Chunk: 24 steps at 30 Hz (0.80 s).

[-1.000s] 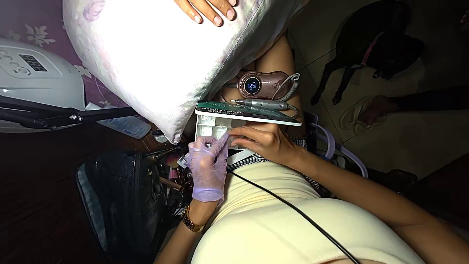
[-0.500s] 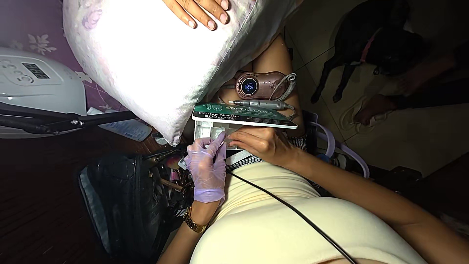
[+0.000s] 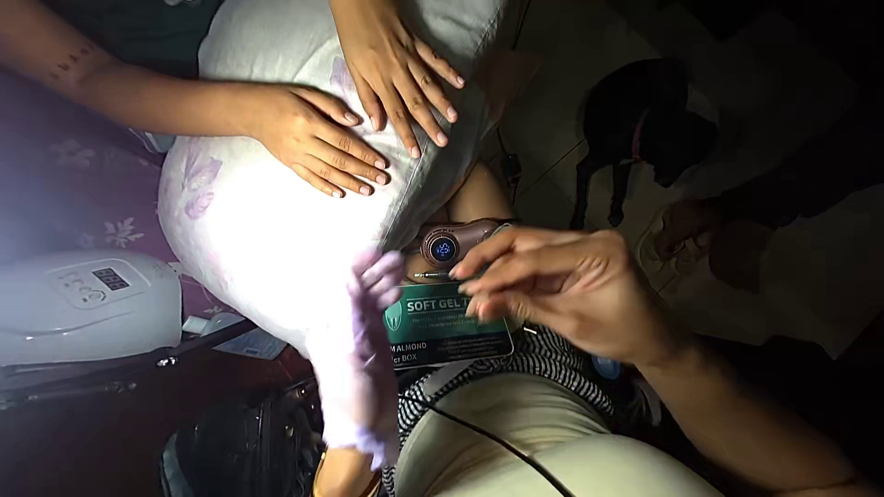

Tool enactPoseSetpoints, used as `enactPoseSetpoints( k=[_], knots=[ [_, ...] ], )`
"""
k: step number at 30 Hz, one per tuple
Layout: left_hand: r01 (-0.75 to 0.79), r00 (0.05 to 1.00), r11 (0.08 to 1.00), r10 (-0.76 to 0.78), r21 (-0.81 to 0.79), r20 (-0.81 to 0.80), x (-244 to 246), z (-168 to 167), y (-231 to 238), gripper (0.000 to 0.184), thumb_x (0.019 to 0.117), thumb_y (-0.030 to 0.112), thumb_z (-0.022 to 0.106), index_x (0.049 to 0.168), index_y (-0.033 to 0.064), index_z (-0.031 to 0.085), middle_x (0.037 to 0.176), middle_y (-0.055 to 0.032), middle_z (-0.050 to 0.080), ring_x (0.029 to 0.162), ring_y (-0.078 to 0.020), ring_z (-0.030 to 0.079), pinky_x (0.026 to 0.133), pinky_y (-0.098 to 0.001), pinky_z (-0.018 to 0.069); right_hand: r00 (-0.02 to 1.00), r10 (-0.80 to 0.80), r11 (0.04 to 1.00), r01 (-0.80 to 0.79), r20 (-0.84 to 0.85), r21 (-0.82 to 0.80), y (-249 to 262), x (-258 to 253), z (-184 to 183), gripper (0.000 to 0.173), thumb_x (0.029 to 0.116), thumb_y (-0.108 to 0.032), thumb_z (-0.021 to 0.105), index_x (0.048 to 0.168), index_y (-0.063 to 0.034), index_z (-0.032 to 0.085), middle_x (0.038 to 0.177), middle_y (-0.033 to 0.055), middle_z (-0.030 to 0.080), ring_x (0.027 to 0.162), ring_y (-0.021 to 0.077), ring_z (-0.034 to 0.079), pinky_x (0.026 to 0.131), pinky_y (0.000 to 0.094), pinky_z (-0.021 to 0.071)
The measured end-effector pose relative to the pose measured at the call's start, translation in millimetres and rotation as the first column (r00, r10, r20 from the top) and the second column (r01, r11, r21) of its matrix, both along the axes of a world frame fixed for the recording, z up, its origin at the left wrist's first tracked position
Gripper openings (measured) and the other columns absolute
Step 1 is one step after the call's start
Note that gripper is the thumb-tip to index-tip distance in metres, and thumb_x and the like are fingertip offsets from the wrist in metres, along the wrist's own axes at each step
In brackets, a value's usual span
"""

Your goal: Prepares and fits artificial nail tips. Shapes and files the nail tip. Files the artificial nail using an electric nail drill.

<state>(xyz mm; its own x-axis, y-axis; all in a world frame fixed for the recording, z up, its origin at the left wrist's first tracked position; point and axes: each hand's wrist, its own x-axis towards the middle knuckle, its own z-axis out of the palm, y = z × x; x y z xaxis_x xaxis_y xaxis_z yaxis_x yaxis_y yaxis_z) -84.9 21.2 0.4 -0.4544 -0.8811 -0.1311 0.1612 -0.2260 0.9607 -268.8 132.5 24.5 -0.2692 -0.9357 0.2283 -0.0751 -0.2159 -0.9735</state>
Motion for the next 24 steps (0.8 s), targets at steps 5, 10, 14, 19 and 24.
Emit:
enactPoseSetpoints(
  k=[5, 10, 14, 19, 24],
  knots=[
    [0.139, 0.983, 0.94, -0.092, 0.311, -0.161, -64.6, 2.5, -30.9, 0.038, 0.112, 0.028, 0.036, 0.139, 0.0069, 0.052, 0.133, -0.007, 0.065, 0.12, -0.0172, 0.066, 0.101, -0.032, 0.054, 0.964, -0.249, 0.968, 0.245, 0.094, 0.055, -9.2, -34.1, -17.2, 0.004, 0.0946, -0.005, 0.071, 0.098, -0.0035, 0.074, 0.097, 0.0044, 0.072, 0.074, 0.0108, 0.071, 0.066, 0.0253, 0.0646],
    [0.144, 0.967, 0.889, -0.034, 0.435, -0.252, -104.7, 5.7, -54.2, 0.031, 0.1078, 0.026, 0.051, 0.132, 0.0116, 0.063, 0.121, -0.0054, 0.07, 0.11, -0.0176, 0.07, 0.097, -0.0317, 0.0568, 0.949, -0.284, 0.955, 0.268, 0.138, 0.125, -22.3, -48.1, -34.3, 0.005, 0.0931, -0.004, 0.073, 0.096, -0.0014, 0.075, 0.092, 0.007, 0.075, 0.071, 0.015, 0.074, 0.066, 0.0295, 0.0664],
    [0.134, 0.979, 0.911, -0.062, 0.39, -0.192, -121.7, 5.5, -61.4, 0.019, 0.1056, 0.017, 0.054, 0.112, 0.011, 0.071, 0.109, -0.0023, 0.074, 0.101, -0.0107, 0.071, 0.088, -0.026, 0.059, 0.958, -0.265, 0.954, 0.245, 0.107, 0.172, -38.7, -54.1, -35.8, 0.008, 0.0932, -0.007, 0.074, 0.099, -0.0011, 0.077, 0.098, 0.0073, 0.077, 0.078, 0.0156, 0.075, 0.07, 0.0273, 0.0664],
    [0.255, 0.951, 0.904, -0.17, 0.342, -0.26, -118.4, -5.1, -68.6, 0.024, 0.108, 0.02, 0.046, 0.103, 0.0134, 0.068, 0.092, -0.0001, 0.067, 0.084, -0.0079, 0.066, 0.075, -0.0237, 0.0581, 0.963, -0.213, 0.967, 0.184, 0.164, 0.176, -57.2, -57.6, -31.2, 0.011, 0.0967, -0.003, 0.068, 0.104, 0.0012, 0.075, 0.107, 0.0102, 0.076, 0.086, 0.0189, 0.077, 0.075, 0.03, 0.067],
    [0.233, 0.959, 0.898, -0.148, 0.373, -0.243, -114.5, -5.9, -69.2, 0.024, 0.1059, 0.02, 0.048, 0.101, 0.0093, 0.069, 0.084, -0.0044, 0.068, 0.074, -0.0097, 0.068, 0.066, -0.0249, 0.0585, 0.952, -0.188, 0.976, 0.154, 0.239, 0.155, -71.4, -50.0, -29.2, 0.007, 0.0957, -0.003, 0.068, 0.1, 0.0002, 0.073, 0.11, 0.0104, 0.074, 0.089, 0.0201, 0.076, 0.077, 0.032, 0.0673]
  ],
)
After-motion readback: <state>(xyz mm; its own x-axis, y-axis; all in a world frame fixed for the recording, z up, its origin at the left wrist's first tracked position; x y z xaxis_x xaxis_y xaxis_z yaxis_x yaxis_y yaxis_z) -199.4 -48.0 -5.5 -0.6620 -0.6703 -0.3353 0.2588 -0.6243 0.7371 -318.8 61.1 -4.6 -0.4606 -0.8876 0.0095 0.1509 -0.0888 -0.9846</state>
